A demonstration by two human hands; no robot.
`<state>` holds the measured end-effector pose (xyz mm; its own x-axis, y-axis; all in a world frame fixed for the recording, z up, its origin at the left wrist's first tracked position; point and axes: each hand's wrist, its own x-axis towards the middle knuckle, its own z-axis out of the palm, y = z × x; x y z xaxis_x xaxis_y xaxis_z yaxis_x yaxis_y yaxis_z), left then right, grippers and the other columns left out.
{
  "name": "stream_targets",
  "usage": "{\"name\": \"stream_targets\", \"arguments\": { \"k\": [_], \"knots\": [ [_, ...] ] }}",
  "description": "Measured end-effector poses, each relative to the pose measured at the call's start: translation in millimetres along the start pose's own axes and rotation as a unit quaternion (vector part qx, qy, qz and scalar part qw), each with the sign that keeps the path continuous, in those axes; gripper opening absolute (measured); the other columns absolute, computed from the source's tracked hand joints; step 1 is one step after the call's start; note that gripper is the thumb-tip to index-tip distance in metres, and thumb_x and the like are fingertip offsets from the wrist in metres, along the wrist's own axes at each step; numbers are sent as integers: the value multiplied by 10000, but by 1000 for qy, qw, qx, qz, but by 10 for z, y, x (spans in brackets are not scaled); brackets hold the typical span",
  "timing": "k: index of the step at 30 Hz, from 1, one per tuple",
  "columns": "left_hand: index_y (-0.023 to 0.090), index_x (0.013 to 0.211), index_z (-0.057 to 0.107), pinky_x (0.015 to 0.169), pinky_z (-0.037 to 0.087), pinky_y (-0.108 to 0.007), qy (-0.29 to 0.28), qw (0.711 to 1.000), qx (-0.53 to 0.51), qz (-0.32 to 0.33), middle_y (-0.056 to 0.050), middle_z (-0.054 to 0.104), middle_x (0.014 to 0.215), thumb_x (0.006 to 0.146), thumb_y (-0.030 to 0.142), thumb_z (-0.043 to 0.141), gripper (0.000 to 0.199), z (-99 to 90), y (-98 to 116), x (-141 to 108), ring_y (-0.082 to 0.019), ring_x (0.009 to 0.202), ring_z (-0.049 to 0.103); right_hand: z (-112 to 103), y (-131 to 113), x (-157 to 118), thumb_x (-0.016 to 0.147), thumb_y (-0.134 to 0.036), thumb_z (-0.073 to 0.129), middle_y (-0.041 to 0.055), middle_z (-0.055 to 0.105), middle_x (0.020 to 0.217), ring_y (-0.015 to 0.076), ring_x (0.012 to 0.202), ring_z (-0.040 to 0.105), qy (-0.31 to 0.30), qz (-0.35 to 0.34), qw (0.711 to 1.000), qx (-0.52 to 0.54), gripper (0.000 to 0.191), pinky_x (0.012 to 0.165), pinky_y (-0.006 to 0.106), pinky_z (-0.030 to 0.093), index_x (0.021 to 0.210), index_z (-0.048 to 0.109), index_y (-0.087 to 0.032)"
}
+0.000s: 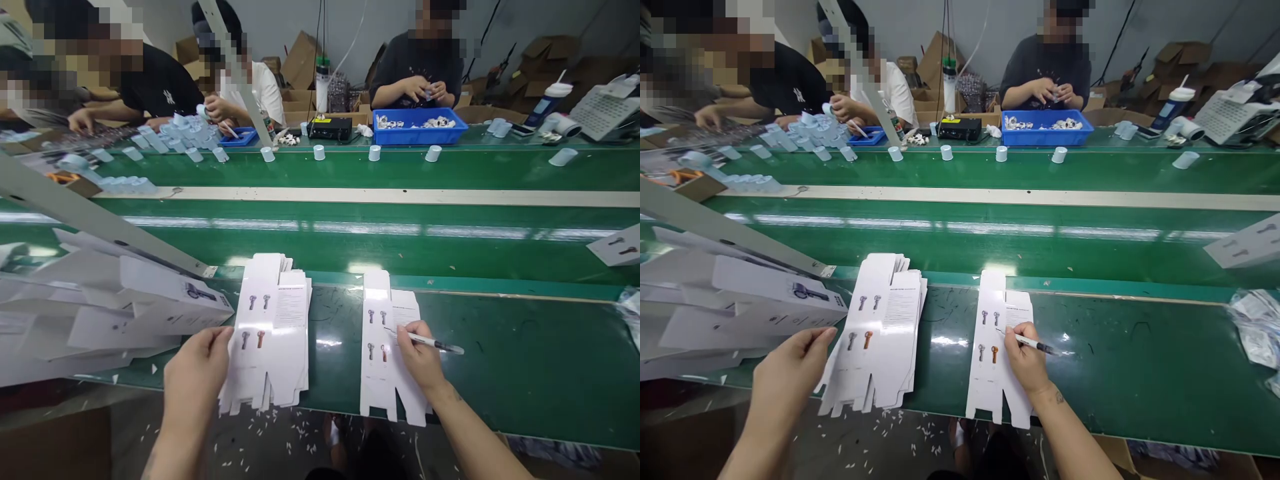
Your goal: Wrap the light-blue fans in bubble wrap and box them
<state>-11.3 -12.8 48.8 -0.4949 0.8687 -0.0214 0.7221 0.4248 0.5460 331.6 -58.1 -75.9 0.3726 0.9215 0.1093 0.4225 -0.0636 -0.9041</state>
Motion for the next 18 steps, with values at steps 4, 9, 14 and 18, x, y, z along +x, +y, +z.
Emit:
{"name": "stream_targets", "arguments": {
  "k": [4, 9, 14, 18],
  "knots": [
    [221, 886, 709, 661, 502, -303, -160, 979, -124, 28, -45, 704, 767, 792, 485, 535, 330, 394, 299, -632, -220, 716, 638, -13, -6, 22, 855, -409, 551, -51, 446, 563, 144, 525, 448, 4, -12, 1000, -11, 270, 522, 272, 381, 667, 464, -235],
    [163, 1037, 687, 702, 517, -283, -387, 911, -140, 17, -91, 725, 912, 872, 286, 431, 329, 1279, 548, -1126, -200, 810, 673, -157, -85, -168, 883, -365, 526, -44, 482, 582, 139, 529, 481, 36, -45, 998, -14, 232, 514, 258, 402, 699, 478, -232],
    [188, 999, 713, 767, 479, -273, -376, 923, -63, 55, -85, 741, 950, 900, 231, 402, 329, 1563, 595, -1090, -199, 881, 676, -250, -91, -548, 911, -322, 501, -45, 511, 567, 119, 481, 504, -118, -104, 986, -48, 224, 463, 227, 406, 709, 495, -226],
    [198, 1001, 721, 760, 462, -256, -375, 924, -39, 70, -75, 745, 963, 899, 220, 420, 318, 1534, 610, -1053, -195, 893, 674, -194, -55, -666, 931, -352, 469, -35, 522, 589, 122, 501, 532, -140, -112, 982, -65, 256, 479, 228, 426, 711, 494, -223]
  ]
}}
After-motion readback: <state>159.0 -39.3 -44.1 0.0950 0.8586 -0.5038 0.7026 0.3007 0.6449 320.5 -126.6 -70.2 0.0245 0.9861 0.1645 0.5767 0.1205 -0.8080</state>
